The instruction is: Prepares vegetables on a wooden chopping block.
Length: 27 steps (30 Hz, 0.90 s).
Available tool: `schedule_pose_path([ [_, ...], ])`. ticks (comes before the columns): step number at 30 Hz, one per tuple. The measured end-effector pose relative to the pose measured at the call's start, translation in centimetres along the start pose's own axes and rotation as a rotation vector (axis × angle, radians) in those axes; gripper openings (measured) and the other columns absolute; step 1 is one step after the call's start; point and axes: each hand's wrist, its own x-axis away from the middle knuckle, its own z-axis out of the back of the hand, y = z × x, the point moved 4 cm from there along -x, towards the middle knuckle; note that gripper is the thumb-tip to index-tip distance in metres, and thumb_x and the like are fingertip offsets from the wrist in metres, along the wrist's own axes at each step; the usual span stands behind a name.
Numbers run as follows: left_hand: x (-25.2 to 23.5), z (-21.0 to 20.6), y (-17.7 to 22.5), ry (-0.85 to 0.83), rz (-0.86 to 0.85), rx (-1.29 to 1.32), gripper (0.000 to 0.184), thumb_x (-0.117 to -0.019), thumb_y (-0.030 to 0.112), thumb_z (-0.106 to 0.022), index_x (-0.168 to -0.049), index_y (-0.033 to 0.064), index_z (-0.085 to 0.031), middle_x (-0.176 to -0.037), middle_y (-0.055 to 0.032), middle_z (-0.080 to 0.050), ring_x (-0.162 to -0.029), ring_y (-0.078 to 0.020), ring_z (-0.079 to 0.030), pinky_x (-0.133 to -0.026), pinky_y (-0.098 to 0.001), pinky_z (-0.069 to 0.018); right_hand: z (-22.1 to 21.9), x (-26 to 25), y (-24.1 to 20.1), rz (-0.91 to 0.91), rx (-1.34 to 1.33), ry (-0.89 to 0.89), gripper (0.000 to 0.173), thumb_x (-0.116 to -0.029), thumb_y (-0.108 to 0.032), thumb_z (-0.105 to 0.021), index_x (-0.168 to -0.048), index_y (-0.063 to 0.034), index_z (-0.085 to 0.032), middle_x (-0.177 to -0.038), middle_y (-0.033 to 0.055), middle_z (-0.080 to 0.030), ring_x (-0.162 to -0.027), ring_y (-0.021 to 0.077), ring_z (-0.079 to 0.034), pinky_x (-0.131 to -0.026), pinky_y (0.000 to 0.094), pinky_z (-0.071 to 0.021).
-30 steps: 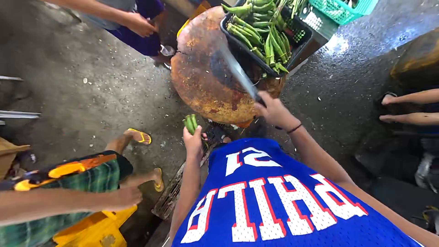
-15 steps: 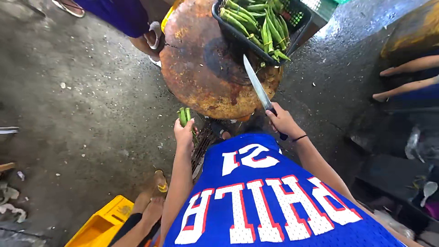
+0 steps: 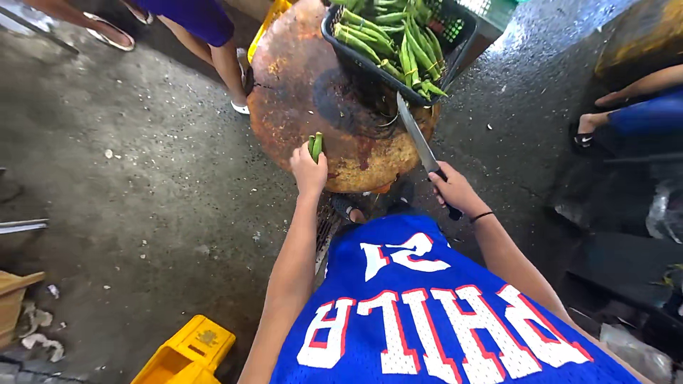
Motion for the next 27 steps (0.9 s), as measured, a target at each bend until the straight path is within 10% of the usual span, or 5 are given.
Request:
schedule_pose_path([
  [2, -1.4, -0.3, -0.3, 0.105, -0.069, -0.216, 0.061, -0.0967, 0.04, -0.062, -0.148, 0.008, -0.054, -0.152, -0.0207, -0.046, -0.139, -0.0442, -0.043, -0.104, -0.0667, -0.0392, 0.7, 0.5, -0.3, 0.014, 0.019, 0.017, 0.046, -0.1094, -0.045, -0.044, -0.151, -0.0257, -0.043, -0.075, 0.0118, -0.06, -0.049, 0.0214, -0.058, -0.048, 0.0384, -0.0545],
  [7, -1.6, -0.4, -0.4, 0.152, -0.123, -0.29, 0.037, -0.102, 0.038, -0.058, -0.129, 0.015, -0.07, -0.136, -0.0144, -0.061, -0.126, -0.0388, -0.055, -0.096, -0.0647, -0.0429, -1.9, 0.9, 0.0, 0.07, 0.148, -0.052, 0.047, -0.1093, -0.043, -0.045, -0.153, -0.0239, -0.043, -0.079, 0.0141, -0.065, -0.055, 0.0241, -0.063, -0.055, 0.044, -0.058],
  [12, -1.3, -0.6, -0.3, 0.116, -0.054, -0.277, 0.034, -0.1016, 0.033, -0.056, -0.125, 0.0104, -0.067, -0.128, -0.014, -0.066, -0.123, -0.0375, -0.058, -0.095, -0.0654, -0.0434, -5.2, 1.0, 0.7, 0.083, 0.368, -0.083, 0.049, -0.1099, -0.042, -0.042, -0.154, -0.0204, -0.043, -0.107, 0.02, -0.071, -0.098, 0.0371, -0.07, -0.091, 0.0573, -0.0544],
  [22, 4.6, -6.3, 4.5, -0.09, -0.389, -0.103, 0.03, -0.1034, 0.024, -0.061, -0.122, 0.0024, -0.071, -0.121, -0.0193, -0.066, -0.112, -0.0318, -0.067, -0.098, -0.0445, -0.0558, -6.0, 1.5, 0.8, 0.124, 0.486, -0.101, 0.062, -0.1118, -0.035, -0.038, -0.165, -0.0385, -0.006, -0.095, 0.0188, -0.071, -0.084, 0.0382, -0.071, -0.08, 0.0588, -0.0572],
  [27, 5.3, -9.2, 4.0, -0.153, -0.388, -0.12, 0.027, -0.1039, 0.023, -0.061, -0.117, 0.0031, -0.074, -0.12, -0.0195, -0.066, -0.117, -0.035, -0.062, -0.105, -0.0465, -0.0502, -6.0, 1.5, 1.0, 0.242, 0.538, -0.064, 0.06, -0.1117, -0.032, -0.039, -0.165, -0.0391, -0.013, -0.094, 0.0173, -0.071, -0.085, 0.0371, -0.071, -0.079, 0.0575, -0.0578],
])
